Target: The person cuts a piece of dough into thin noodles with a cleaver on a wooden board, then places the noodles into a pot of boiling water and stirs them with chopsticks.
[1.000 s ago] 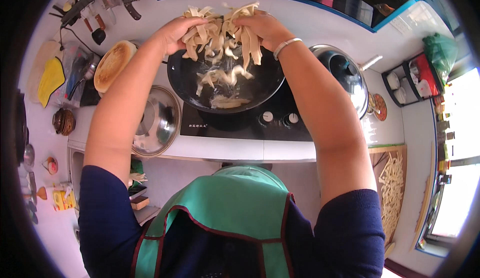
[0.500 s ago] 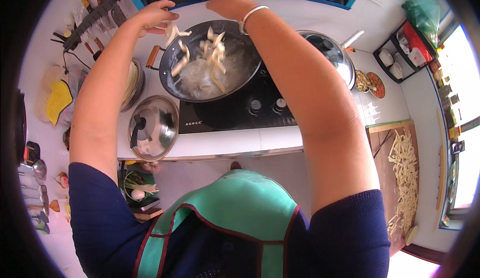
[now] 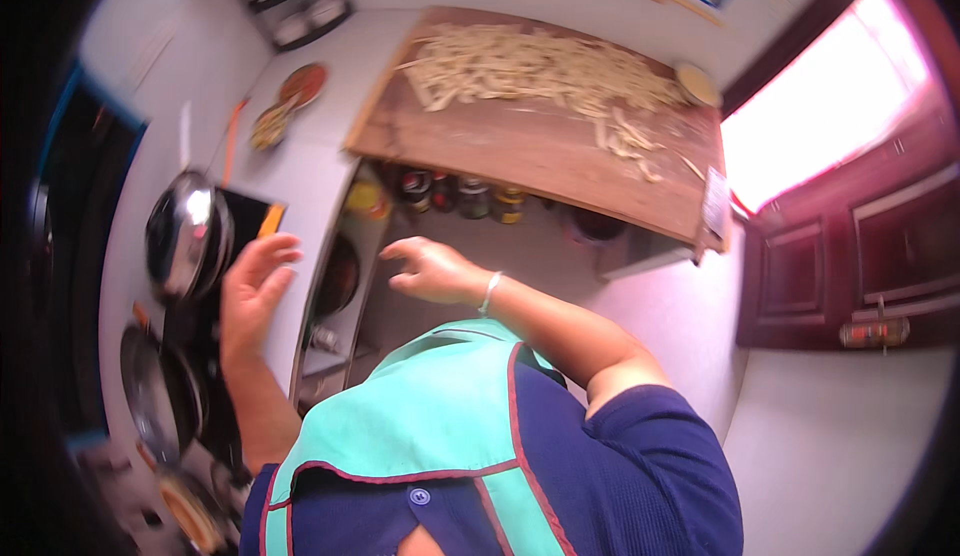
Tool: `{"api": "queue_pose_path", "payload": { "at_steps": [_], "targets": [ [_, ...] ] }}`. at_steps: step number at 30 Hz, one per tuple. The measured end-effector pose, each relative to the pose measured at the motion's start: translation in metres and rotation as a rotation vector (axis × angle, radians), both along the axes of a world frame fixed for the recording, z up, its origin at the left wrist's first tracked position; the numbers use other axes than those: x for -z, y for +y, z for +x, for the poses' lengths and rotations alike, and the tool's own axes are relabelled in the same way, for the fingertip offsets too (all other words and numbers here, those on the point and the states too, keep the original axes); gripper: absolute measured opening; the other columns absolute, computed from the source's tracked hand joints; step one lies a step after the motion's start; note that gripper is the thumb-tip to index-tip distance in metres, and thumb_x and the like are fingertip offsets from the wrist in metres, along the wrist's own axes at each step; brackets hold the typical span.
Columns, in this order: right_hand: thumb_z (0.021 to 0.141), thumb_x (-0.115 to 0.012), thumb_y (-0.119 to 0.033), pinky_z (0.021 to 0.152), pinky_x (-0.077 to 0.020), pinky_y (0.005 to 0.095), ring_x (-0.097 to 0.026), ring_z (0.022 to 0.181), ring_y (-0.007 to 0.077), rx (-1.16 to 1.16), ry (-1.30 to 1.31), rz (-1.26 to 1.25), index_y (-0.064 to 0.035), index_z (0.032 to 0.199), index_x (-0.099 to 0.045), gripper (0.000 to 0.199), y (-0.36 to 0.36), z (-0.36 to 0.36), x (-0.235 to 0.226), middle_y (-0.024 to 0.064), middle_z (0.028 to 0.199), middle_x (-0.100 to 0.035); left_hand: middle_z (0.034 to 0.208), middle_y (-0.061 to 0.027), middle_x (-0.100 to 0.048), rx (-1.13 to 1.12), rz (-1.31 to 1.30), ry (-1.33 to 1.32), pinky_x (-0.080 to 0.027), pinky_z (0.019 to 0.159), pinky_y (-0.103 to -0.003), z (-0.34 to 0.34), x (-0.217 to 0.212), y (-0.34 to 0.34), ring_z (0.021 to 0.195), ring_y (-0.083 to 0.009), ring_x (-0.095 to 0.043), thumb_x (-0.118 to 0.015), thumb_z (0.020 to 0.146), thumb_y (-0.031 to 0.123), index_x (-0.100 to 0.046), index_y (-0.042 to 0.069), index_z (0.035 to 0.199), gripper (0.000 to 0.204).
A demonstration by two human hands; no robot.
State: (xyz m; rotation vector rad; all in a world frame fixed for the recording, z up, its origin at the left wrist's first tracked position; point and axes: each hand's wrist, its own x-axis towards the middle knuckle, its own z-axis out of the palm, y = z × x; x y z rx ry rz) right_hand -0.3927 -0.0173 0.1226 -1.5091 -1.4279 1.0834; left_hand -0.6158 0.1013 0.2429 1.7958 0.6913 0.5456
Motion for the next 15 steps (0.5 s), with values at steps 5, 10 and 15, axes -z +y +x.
{"api": "queue_pose_path", "payload": {
  "at_steps": [5, 10, 15],
  "targets": [
    [0.078, -0.066, -0.021, 0.079, -0.051, 0.0342, -0.057, 0.1, 0.0215, 0.891, 0.185, -0.176, -0.0043, 0.127, -0.045, 0.057, -0.096, 0.2, 0.065, 0.0146, 0.117, -0.053, 0.113, -0.0041, -0.059, 0.255, -0.364, 0.209, -0.046, 0.081, -0.026, 0.172, 0.095, 0.024, 0.098, -0.0132, -0.058, -0.061, 0.086, 0.016, -0.055, 0.006, 0.118, 0.034],
    [0.078, -0.067, -0.023, 0.071, -0.0529, 0.0388, -0.056, 0.094, 0.0235, 1.662, 0.613, -0.285, -0.0051, 0.135, -0.032, 0.07, -0.168, 0.323, 0.132, 0.0151, 0.122, -0.046, 0.12, -0.0066, -0.051, -0.009, -0.609, 0.206, -0.048, 0.08, -0.031, 0.266, 0.185, 0.1, 0.102, -0.0146, -0.054, -0.06, 0.086, 0.017, -0.046, 0.008, 0.127, 0.045],
    [0.081, -0.063, -0.03, 0.077, -0.051, 0.0414, -0.057, 0.094, 0.0279, 1.836, 0.543, -0.478, -0.0054, 0.127, -0.04, 0.057, -0.139, 0.419, 0.167, 0.0157, 0.118, -0.049, 0.127, -0.007, -0.045, -0.379, -0.761, 0.271, -0.045, 0.088, -0.039, 0.369, 0.254, 0.201, 0.114, -0.0196, -0.047, -0.06, 0.087, 0.024, -0.032, 0.012, 0.136, 0.058]
  ]
}}
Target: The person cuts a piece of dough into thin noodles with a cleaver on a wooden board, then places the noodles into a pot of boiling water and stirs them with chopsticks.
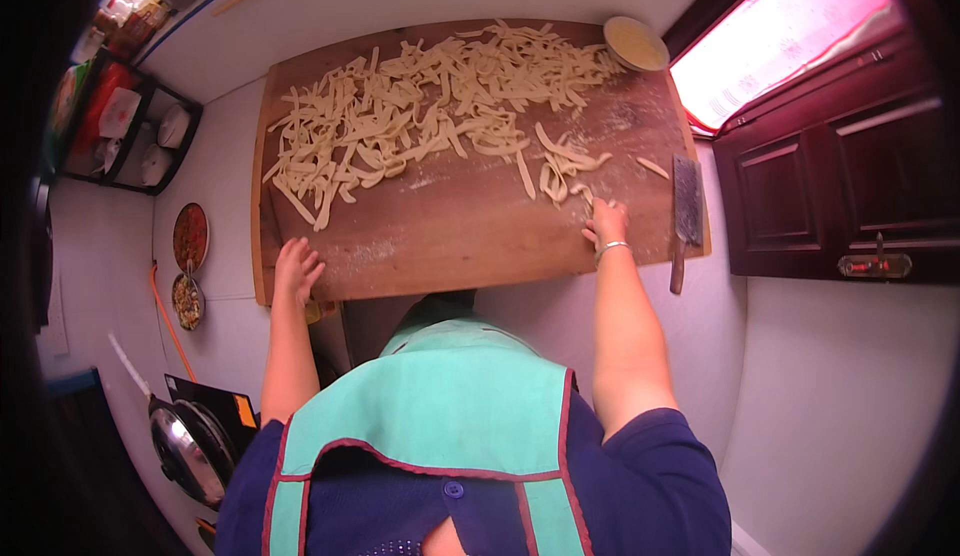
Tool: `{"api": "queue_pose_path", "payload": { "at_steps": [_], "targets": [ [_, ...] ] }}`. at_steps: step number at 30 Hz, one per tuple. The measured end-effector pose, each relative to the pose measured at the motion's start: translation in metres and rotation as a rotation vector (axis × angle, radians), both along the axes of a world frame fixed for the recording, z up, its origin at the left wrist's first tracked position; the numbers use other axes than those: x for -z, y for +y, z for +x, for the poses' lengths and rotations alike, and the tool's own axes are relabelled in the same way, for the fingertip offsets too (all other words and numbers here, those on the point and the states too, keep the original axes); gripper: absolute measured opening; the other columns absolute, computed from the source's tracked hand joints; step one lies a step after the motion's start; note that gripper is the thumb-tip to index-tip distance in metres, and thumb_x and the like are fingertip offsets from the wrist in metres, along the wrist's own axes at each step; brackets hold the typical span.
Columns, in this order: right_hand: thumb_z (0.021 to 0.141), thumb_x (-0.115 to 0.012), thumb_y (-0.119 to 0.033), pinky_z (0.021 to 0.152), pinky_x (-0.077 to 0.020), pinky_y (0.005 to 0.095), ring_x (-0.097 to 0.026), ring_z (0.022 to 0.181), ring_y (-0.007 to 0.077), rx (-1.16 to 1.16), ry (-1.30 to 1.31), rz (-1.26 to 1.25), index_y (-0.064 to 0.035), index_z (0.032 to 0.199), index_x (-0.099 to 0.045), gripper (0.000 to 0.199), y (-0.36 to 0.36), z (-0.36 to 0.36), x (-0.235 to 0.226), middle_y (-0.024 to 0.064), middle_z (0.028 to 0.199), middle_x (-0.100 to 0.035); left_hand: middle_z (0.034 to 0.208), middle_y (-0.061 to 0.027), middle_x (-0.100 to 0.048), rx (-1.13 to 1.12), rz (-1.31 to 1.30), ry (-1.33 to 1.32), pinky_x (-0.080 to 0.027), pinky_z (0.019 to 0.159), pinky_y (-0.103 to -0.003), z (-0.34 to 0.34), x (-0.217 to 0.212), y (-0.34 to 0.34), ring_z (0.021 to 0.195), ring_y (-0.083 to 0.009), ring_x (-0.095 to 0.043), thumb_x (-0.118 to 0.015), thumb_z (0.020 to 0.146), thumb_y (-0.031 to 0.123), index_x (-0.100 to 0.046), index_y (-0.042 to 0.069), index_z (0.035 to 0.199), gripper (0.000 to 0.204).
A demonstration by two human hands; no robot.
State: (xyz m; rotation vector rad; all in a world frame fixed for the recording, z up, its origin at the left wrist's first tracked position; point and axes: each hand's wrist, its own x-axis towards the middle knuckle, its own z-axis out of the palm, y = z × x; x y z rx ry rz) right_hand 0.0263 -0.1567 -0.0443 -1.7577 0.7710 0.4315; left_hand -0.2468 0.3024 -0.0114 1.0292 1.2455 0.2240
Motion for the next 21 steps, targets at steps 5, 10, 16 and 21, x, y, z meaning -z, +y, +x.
{"api": "queue_pose_path", "payload": {
  "at_steps": [5, 10, 16, 21],
  "targets": [
    [0.075, -0.063, -0.024, 0.086, -0.0467, 0.0374, -0.06, 0.099, 0.0313, -0.348, -0.551, -0.36, -0.0007, 0.105, -0.059, 0.038, 0.114, 0.086, 0.042, 0.0186, 0.106, -0.061, 0.135, -0.0093, -0.038, 0.026, 0.236, 0.246, -0.041, 0.093, -0.046, 0.127, 0.0, 0.056, 0.122, -0.0258, -0.041, -0.061, 0.085, 0.027, -0.025, 0.013, 0.141, 0.067],
    [0.079, -0.062, -0.025, 0.089, -0.0451, 0.0366, -0.059, 0.104, 0.0273, -1.015, -0.52, -0.046, -0.0049, 0.111, -0.06, 0.038, 0.224, 0.091, -0.042, 0.0158, 0.111, -0.062, 0.112, -0.0095, -0.057, 0.545, 0.148, 0.19, -0.049, 0.076, -0.036, 0.174, 0.02, 0.049, 0.095, -0.0205, -0.058, -0.065, 0.082, 0.022, -0.038, 0.011, 0.135, 0.061],
    [0.082, -0.059, -0.034, 0.084, -0.0469, 0.0405, -0.059, 0.099, 0.0336, -0.572, -0.529, -0.705, 0.0019, 0.105, -0.06, 0.043, 0.089, 0.256, -0.002, 0.0244, 0.106, -0.061, 0.103, -0.0038, -0.054, -0.06, 0.243, 0.232, -0.048, 0.074, -0.033, 0.154, 0.023, 0.07, 0.091, -0.0147, -0.052, -0.061, 0.085, 0.026, -0.048, 0.013, 0.125, 0.045],
    [0.08, -0.059, -0.036, 0.088, -0.0437, 0.0433, -0.056, 0.102, 0.037, -0.601, -0.917, -0.997, 0.0037, 0.102, -0.06, 0.046, 0.096, 0.334, 0.062, 0.0256, 0.106, -0.059, 0.116, -0.004, -0.052, -0.03, 0.25, 0.376, -0.046, 0.076, -0.035, 0.176, 0.028, 0.057, 0.101, -0.018, -0.051, -0.063, 0.083, 0.026, -0.043, 0.012, 0.129, 0.052]
  ]
}}
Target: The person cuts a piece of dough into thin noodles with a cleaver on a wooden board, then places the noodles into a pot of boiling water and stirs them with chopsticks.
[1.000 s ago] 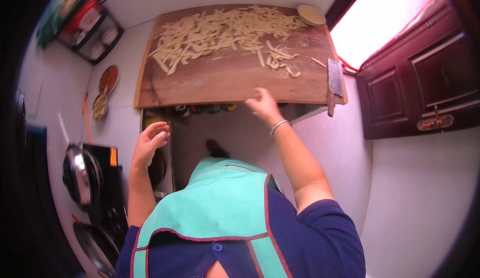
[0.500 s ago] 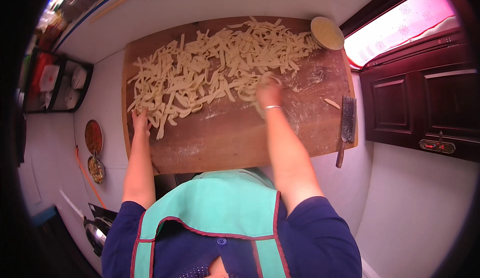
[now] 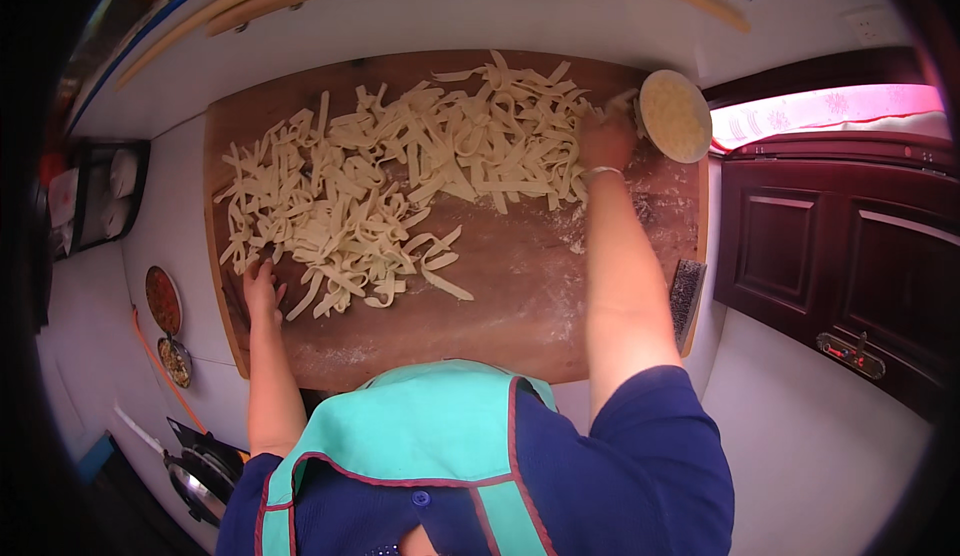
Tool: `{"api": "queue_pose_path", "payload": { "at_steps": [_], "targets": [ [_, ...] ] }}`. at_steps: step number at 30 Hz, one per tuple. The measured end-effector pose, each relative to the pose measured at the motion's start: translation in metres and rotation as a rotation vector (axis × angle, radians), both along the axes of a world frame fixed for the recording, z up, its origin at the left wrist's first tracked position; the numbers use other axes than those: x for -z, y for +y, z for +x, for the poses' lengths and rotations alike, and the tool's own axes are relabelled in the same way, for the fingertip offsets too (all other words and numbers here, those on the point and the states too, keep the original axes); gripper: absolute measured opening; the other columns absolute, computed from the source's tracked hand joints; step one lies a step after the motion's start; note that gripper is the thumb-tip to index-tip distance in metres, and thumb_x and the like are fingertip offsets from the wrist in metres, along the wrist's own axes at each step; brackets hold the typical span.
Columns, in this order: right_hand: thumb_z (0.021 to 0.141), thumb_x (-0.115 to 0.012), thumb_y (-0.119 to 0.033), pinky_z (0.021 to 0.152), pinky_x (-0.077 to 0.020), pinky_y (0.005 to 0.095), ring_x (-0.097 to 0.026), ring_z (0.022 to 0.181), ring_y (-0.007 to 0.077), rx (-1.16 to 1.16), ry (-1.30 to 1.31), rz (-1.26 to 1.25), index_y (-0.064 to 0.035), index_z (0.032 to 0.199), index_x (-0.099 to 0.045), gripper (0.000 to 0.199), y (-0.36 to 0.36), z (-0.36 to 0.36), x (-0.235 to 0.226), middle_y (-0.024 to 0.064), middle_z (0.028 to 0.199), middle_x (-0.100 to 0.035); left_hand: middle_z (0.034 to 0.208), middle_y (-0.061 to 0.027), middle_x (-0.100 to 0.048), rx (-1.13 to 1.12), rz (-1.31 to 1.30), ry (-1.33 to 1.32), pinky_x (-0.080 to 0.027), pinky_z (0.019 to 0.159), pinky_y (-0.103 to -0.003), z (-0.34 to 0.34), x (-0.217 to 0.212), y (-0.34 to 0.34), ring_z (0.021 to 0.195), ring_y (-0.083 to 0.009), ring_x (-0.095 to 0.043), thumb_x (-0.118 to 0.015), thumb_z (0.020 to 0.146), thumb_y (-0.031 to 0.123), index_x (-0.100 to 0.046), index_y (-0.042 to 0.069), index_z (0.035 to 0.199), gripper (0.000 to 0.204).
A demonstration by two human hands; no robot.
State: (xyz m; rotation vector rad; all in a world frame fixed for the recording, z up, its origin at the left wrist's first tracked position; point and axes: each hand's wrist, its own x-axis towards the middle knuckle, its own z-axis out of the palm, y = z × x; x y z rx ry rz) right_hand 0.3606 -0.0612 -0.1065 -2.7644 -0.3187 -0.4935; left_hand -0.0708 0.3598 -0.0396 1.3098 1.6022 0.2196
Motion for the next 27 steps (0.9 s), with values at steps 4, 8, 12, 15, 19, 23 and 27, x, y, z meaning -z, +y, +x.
{"api": "queue_pose_path", "payload": {
  "at_steps": [4, 8, 12, 15, 19, 23, 27],
  "targets": [
    [0.082, -0.059, -0.027, 0.091, -0.0432, 0.041, -0.054, 0.106, 0.0354, -0.276, 0.46, 0.079, -0.0042, 0.111, -0.057, 0.037, 0.11, -0.08, -0.051, 0.0211, 0.111, -0.057, 0.127, -0.0035, -0.047, 0.128, -0.084, -0.098, -0.042, 0.088, -0.036, 0.024, 0.006, -0.037, 0.112, -0.0185, -0.047, -0.06, 0.086, 0.027, -0.043, 0.013, 0.129, 0.048],
    [0.081, -0.061, -0.021, 0.091, -0.0433, 0.0422, -0.053, 0.107, 0.0353, -0.516, 0.58, 0.566, -0.0052, 0.115, -0.054, 0.038, 0.101, -0.127, -0.079, 0.0208, 0.115, -0.055, 0.126, -0.0035, -0.049, 0.204, -0.131, -0.131, -0.04, 0.09, -0.039, 0.017, -0.016, -0.049, 0.11, -0.0185, -0.048, -0.06, 0.086, 0.026, -0.045, 0.013, 0.128, 0.047],
    [0.083, -0.059, -0.027, 0.101, -0.0355, 0.0423, -0.042, 0.121, 0.0362, -0.064, 0.166, -0.01, -0.0024, 0.127, -0.045, 0.053, 0.01, -0.049, -0.039, 0.0214, 0.127, -0.048, 0.112, -0.0037, -0.057, 0.089, -0.236, -0.041, -0.045, 0.085, -0.033, -0.028, -0.013, -0.031, 0.1, -0.0152, -0.054, -0.058, 0.087, 0.025, -0.05, 0.01, 0.124, 0.04],
    [0.083, -0.06, -0.028, 0.101, -0.0356, 0.0424, -0.042, 0.121, 0.0372, 0.051, 0.129, -0.071, -0.0013, 0.126, -0.046, 0.053, -0.015, -0.017, -0.018, 0.0215, 0.127, -0.048, 0.105, -0.0022, -0.058, 0.097, -0.198, -0.091, -0.047, 0.08, -0.028, -0.028, -0.002, -0.035, 0.094, -0.0123, -0.055, -0.057, 0.088, 0.023, -0.053, 0.01, 0.12, 0.035],
    [0.083, -0.06, -0.028, 0.1, -0.036, 0.0419, -0.045, 0.117, 0.0382, -0.256, 0.221, -0.055, -0.0011, 0.124, -0.048, 0.051, 0.007, -0.036, -0.034, 0.0219, 0.126, -0.049, 0.102, -0.001, -0.058, 0.069, -0.198, -0.12, -0.047, 0.076, -0.026, -0.025, -0.003, -0.04, 0.091, -0.0109, -0.055, -0.057, 0.089, 0.02, -0.056, 0.01, 0.116, 0.029],
    [0.083, -0.059, -0.025, 0.098, -0.0378, 0.0415, -0.047, 0.115, 0.0375, -0.234, 0.138, 0.075, -0.0004, 0.119, -0.051, 0.044, 0.013, -0.054, -0.049, 0.0218, 0.123, -0.05, 0.097, 0.0003, -0.059, 0.02, -0.196, -0.148, -0.047, 0.074, -0.024, -0.041, 0.003, -0.043, 0.087, -0.0093, -0.056, -0.057, 0.088, 0.017, -0.058, 0.01, 0.114, 0.027],
    [0.083, -0.057, -0.021, 0.096, -0.0397, 0.0421, -0.047, 0.114, 0.0367, -0.183, -0.007, 0.036, -0.0021, 0.118, -0.051, 0.041, -0.01, -0.006, -0.018, 0.0209, 0.123, -0.05, 0.094, 0.0019, -0.06, 0.047, -0.175, -0.138, -0.047, 0.072, -0.023, -0.039, 0.007, -0.04, 0.084, -0.0079, -0.056, -0.058, 0.088, 0.016, -0.058, 0.011, 0.113, 0.026]
  ]
}}
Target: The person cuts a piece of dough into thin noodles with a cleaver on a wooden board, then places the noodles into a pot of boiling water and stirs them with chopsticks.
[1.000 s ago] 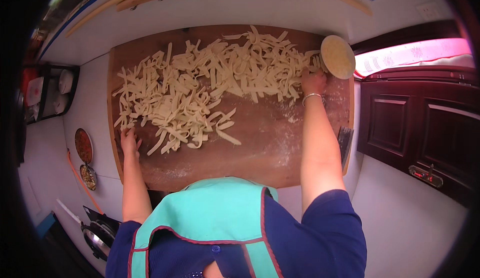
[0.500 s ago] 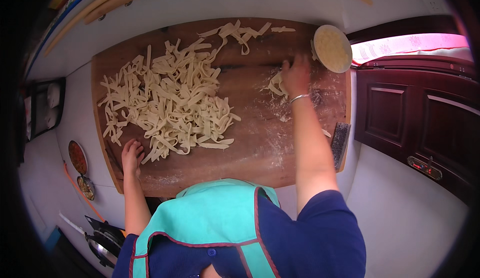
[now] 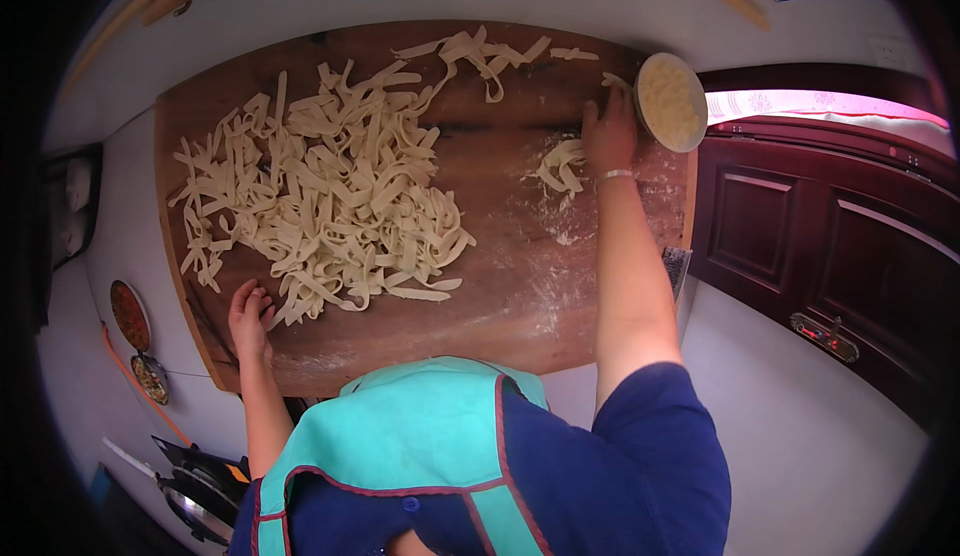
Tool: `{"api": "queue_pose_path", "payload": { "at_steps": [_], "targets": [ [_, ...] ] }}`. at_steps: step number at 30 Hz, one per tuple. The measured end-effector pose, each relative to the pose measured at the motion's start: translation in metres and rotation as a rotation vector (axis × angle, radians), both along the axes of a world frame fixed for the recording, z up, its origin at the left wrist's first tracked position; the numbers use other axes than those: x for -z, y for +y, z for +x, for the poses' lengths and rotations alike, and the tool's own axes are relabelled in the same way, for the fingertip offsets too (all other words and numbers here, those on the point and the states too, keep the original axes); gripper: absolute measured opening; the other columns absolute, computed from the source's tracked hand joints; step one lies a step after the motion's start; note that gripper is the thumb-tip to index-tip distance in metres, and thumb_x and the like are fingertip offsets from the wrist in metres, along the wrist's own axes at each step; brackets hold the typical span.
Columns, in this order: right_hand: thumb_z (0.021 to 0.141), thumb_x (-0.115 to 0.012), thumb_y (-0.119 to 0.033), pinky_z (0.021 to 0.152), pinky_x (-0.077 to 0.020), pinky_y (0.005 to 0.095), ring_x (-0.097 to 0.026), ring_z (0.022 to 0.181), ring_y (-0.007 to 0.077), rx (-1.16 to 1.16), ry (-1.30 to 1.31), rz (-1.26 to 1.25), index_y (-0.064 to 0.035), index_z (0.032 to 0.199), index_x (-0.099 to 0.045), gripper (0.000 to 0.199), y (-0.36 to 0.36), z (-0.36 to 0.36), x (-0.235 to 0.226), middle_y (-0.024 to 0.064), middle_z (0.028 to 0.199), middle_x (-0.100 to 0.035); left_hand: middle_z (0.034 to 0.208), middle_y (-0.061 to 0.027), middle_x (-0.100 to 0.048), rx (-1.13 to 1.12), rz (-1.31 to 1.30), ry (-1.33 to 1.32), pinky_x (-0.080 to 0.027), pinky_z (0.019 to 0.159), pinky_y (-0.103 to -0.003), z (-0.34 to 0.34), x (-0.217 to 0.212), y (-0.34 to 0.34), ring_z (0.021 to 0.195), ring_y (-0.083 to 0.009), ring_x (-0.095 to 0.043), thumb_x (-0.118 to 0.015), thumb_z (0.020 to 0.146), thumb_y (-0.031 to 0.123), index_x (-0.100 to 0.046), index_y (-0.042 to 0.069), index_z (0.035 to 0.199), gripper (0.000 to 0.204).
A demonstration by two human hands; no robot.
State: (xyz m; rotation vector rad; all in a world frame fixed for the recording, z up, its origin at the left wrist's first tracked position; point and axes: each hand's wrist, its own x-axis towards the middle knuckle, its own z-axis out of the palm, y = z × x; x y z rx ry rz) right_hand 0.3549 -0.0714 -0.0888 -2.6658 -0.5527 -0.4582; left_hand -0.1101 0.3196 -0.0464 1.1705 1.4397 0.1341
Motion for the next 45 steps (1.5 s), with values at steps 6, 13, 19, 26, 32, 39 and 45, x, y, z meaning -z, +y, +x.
{"api": "queue_pose_path", "payload": {
  "at_steps": [6, 13, 19, 26, 32, 39, 45],
  "targets": [
    [0.082, -0.058, -0.021, 0.09, -0.0437, 0.0413, -0.052, 0.106, 0.0369, -0.132, 0.215, -0.139, 0.0002, 0.113, -0.056, 0.038, 0.025, -0.014, -0.021, 0.0212, 0.112, -0.057, 0.098, 0.0015, -0.059, 0.05, -0.016, 0.019, -0.046, 0.073, -0.023, -0.012, 0.002, -0.001, 0.086, -0.0079, -0.056, -0.058, 0.087, 0.018, -0.056, 0.012, 0.116, 0.03],
    [0.083, -0.061, -0.026, 0.083, -0.046, 0.0417, -0.056, 0.097, 0.0364, 0.168, 0.338, -0.085, -0.0002, 0.106, -0.062, 0.034, 0.002, -0.063, -0.035, 0.0214, 0.098, -0.062, 0.122, -0.0042, -0.05, 0.074, -0.103, 0.083, -0.043, 0.086, -0.036, 0.027, -0.05, -0.027, 0.108, -0.0178, -0.049, -0.057, 0.087, 0.031, -0.042, 0.014, 0.134, 0.051],
    [0.083, -0.061, -0.039, 0.085, -0.0454, 0.0416, -0.054, 0.098, 0.035, -0.233, 0.48, -0.046, -0.0035, 0.115, -0.053, 0.048, 0.164, -0.203, -0.039, 0.0188, 0.107, -0.054, 0.136, -0.0123, -0.038, 0.137, -0.266, -0.058, -0.04, 0.091, -0.046, 0.103, -0.056, -0.058, 0.121, -0.0293, -0.041, -0.063, 0.084, 0.031, -0.019, 0.015, 0.145, 0.077],
    [0.083, -0.064, -0.032, 0.089, -0.0454, 0.0326, -0.055, 0.105, 0.0179, -0.352, 1.489, 0.866, -0.0012, 0.129, -0.043, 0.059, 0.202, -0.247, -0.1, 0.01, 0.117, -0.055, 0.126, -0.0098, -0.048, 0.31, -0.464, -0.6, -0.047, 0.089, -0.041, 0.105, -0.057, -0.056, 0.112, -0.0223, -0.051, -0.066, 0.082, 0.029, -0.031, 0.009, 0.134, 0.066],
    [0.085, -0.062, -0.028, 0.083, -0.0493, 0.0296, -0.058, 0.099, 0.0161, -0.62, 1.476, 1.212, -0.0034, 0.125, -0.046, 0.049, 0.192, -0.256, -0.154, 0.0079, 0.111, -0.057, 0.112, -0.008, -0.057, 0.362, -0.442, -0.866, -0.052, 0.081, -0.032, 0.103, -0.137, -0.05, 0.097, -0.0188, -0.06, -0.069, 0.08, 0.013, -0.039, 0.005, 0.128, 0.056],
    [0.089, -0.055, -0.024, 0.076, -0.0551, 0.0324, -0.064, 0.089, 0.019, -0.863, 1.662, 1.283, -0.0002, 0.119, -0.048, 0.039, 0.224, -0.234, -0.231, 0.0111, 0.105, -0.06, 0.106, -0.0098, -0.061, 0.457, -0.131, -0.875, -0.057, 0.075, -0.034, 0.118, -0.2, -0.038, 0.092, -0.0195, -0.064, -0.066, 0.083, 0.022, -0.05, 0.004, 0.119, 0.044],
    [0.092, -0.05, -0.029, 0.077, -0.0563, 0.0366, -0.065, 0.09, 0.0257, -1.063, 1.735, 1.176, 0.0014, 0.115, -0.053, 0.038, 0.246, -0.235, -0.323, 0.0163, 0.104, -0.064, 0.097, -0.0134, -0.064, 0.407, -0.126, -1.005, -0.057, 0.071, -0.039, 0.092, -0.304, -0.032, 0.085, -0.0238, -0.066, -0.069, 0.081, 0.018, -0.055, 0.0, 0.11, 0.037]
  ]
}}
